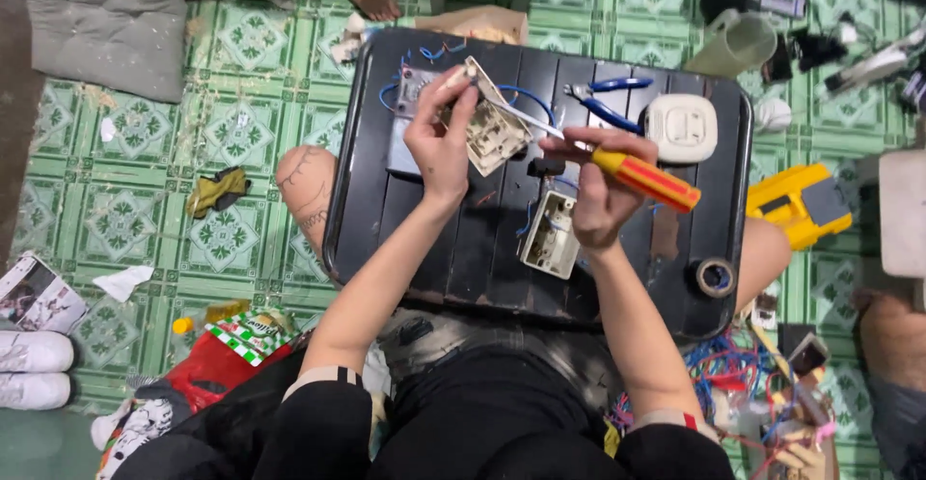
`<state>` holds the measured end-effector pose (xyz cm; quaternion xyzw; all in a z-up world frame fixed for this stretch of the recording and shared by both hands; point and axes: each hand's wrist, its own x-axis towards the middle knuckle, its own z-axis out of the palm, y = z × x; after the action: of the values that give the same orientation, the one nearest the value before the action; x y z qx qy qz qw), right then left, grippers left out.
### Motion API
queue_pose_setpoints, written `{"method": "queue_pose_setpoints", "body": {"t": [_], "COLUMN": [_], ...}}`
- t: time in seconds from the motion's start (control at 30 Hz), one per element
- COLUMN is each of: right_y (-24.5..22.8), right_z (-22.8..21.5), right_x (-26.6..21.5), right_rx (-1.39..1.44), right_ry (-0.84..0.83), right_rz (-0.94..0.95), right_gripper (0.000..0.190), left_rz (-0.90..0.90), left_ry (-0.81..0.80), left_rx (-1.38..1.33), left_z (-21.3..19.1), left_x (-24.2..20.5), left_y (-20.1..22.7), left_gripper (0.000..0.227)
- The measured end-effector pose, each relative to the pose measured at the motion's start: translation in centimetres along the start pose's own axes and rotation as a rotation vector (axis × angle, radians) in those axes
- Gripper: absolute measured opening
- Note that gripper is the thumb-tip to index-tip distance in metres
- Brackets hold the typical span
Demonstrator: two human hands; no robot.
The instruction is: The person sits on the floor and uses a screwdriver to tighten screws on an electrical switch or socket. They also use pliers to strip and adjust wires connected to the device.
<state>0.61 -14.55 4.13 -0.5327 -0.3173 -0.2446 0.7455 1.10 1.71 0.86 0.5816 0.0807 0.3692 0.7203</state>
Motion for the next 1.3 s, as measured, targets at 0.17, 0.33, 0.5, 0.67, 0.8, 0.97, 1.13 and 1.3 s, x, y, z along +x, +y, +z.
{"method": "queue_pose_setpoints", "body": {"t": [0.17,0.33,0.5,0.67,0.8,0.97,1.13,1.3], "right_y": [0.8,1.2,4.0,1.1,-0.1,-2.6,-3.3,-1.1], "right_z": [-1.2,-2.2,-6.1,-7.9,-9.9,-10.3,-11.3,-11.4], "right_x": [-0.2,-0.5,0.1,1.8,3.2,3.5,1.0,-0.4], "right_rx": [0.172,0.125,-0.295,-0.155,-0.19,-0.511,-0.906,-0.957], "right_ry": [-0.014,-0.07,-0.175,-0.118,-0.237,-0.352,-0.531,-0.595], "right_rz": [0.131,0.144,-0.059,0.093,0.177,0.205,0.251,0.027], "right_gripper": [0.044,0.042,0.038,0.033,0.037,0.032,0.044,0.026], "left_rz": [-0.016,-0.008,-0.011,0.036,0.07,0.114,0.06,0.09], "left_ry": [0.003,0.034,0.084,0.059,0.06,0.046,-0.051,-0.094], "left_rx": [-0.031,-0.038,-0.004,0.058,0.105,0.203,0.319,0.631], "left_z": [0.0,-0.2,0.0,0.1,0.0,-0.2,-1.8,-4.9], "left_x": [0.6,0.3,1.1,0.1,0.5,-0.2,-3.2,-5.9], "left_y": [-0.2,-0.1,-1.6,-0.3,-0.6,-1.4,-0.1,-1.3], "left_gripper": [0.017,0.016,0.016,0.015,0.015,0.012,0.01,0.018]}}
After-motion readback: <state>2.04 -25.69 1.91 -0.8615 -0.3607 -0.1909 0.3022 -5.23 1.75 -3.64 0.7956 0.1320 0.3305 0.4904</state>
